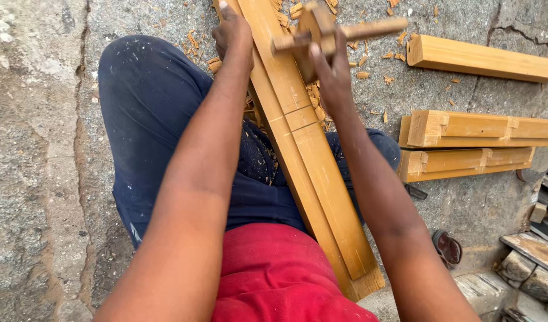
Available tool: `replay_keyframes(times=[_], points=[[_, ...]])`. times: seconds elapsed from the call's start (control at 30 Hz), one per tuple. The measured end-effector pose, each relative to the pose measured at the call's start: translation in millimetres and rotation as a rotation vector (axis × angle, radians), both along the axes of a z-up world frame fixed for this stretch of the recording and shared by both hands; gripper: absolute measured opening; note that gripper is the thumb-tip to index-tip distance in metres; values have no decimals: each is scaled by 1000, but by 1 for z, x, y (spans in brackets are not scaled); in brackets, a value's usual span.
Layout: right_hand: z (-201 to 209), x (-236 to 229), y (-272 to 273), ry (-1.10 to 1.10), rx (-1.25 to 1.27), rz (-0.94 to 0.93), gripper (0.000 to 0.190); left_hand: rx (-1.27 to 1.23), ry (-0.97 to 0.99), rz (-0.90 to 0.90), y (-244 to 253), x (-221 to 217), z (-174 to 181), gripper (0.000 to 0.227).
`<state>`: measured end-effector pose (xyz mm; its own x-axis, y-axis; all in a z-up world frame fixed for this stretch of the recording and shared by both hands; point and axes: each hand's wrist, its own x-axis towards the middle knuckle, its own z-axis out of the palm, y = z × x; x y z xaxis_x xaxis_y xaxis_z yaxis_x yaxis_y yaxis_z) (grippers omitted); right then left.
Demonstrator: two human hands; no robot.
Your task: The person shapes a wooden beam using a chisel and a wooden mallet while sitting on the ground.
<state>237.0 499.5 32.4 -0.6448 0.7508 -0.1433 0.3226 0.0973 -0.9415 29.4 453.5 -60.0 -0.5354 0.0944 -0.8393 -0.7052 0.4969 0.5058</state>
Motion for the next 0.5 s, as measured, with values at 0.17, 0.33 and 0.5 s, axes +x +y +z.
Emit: replay_keyframes(times=[0.17, 0.33, 0.5], points=[[-56, -94, 74, 200, -174, 34, 38, -113, 79, -155, -1, -6, -3, 79], [-136, -145, 106, 127, -243, 49, 26, -99, 59, -191, -4, -8, -5, 81], [-142, -164, 114, 117, -153, 108, 30, -40, 56, -165, -6, -9, -20, 83]])
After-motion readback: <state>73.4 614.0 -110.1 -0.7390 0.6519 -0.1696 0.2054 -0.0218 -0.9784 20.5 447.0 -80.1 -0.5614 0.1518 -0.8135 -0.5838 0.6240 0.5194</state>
